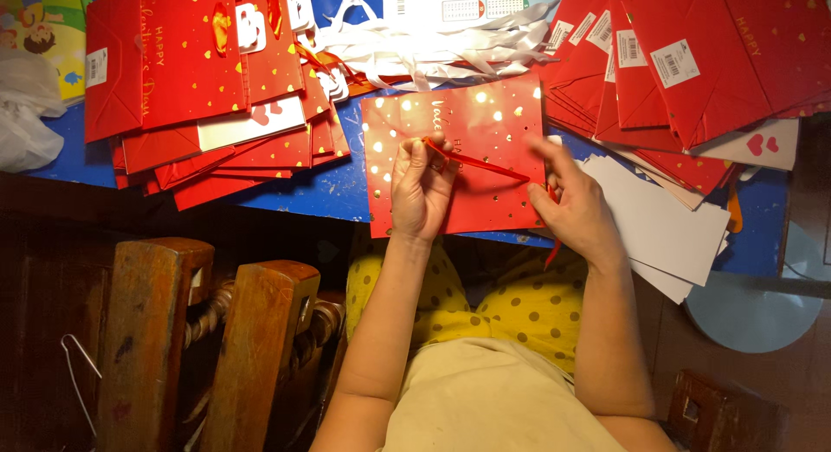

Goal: The person assembles red gift bags by threading red ribbons through the bag handles and tying them. They handle multiple bags one at a time, fold the tops, and place completed bags into a stack on the table.

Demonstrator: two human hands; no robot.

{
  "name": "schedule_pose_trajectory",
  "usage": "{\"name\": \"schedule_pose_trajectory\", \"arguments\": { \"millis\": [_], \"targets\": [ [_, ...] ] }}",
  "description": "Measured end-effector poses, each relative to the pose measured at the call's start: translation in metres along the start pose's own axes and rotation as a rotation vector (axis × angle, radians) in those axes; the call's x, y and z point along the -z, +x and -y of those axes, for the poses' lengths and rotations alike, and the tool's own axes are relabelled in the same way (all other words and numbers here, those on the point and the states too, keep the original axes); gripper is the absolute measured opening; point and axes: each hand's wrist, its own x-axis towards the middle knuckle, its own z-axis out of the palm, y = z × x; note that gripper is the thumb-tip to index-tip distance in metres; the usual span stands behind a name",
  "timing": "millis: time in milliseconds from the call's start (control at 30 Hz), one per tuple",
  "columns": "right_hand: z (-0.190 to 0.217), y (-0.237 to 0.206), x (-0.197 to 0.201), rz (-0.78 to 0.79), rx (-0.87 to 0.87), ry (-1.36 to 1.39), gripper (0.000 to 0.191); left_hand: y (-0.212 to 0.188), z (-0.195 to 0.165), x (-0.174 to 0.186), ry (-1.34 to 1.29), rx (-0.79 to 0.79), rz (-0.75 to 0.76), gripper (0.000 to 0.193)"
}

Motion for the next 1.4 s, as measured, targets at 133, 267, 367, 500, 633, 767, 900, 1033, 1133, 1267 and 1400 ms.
{"name": "schedule_pose_trajectory", "arguments": {
  "millis": [133,267,367,500,633,767,900,1033,1133,1267,1400],
  "targets": [
    [0.002,0.000,0.003,0.029,0.150,0.000,0.031,0.004,-0.002,-0.001,-0.070,0.028,-0.042,0.007],
    [0.002,0.001,0.003,0.050,0.051,0.046,0.029,0.016,-0.010,-0.005,-0.222,0.032,-0.002,0.014],
    [0.002,0.003,0.003,0.048,0.027,0.013,0.029,0.023,-0.009,-0.010,-0.128,0.021,-0.060,0.013],
    [0.000,0.001,0.003,0.018,0.190,0.074,0.029,0.033,0.000,-0.020,-0.010,-0.003,-0.059,0.011],
    [-0.002,0.001,0.003,0.014,0.174,0.104,0.034,0.040,0.003,-0.027,-0.023,0.015,-0.062,0.010],
    [-0.004,0.001,0.003,0.004,0.184,0.115,0.034,0.043,0.004,-0.029,-0.010,-0.005,-0.073,0.008],
    [-0.007,0.001,0.002,0.052,0.092,0.064,0.028,0.041,0.006,-0.030,0.111,-0.010,-0.114,0.009],
    [-0.007,0.001,0.001,0.061,0.084,0.051,0.027,0.038,0.014,-0.035,0.251,-0.037,-0.119,0.010],
    [-0.003,0.000,0.002,0.014,0.181,0.068,0.032,0.039,0.020,-0.038,0.382,-0.101,-0.078,0.016],
    [0.001,-0.001,0.004,-0.065,0.320,0.108,0.043,0.041,0.024,-0.042,0.467,-0.140,-0.084,0.023],
    [0.000,-0.002,0.004,-0.027,0.204,0.051,0.033,0.043,0.021,-0.043,0.434,-0.188,-0.095,0.026]
  ]
}}
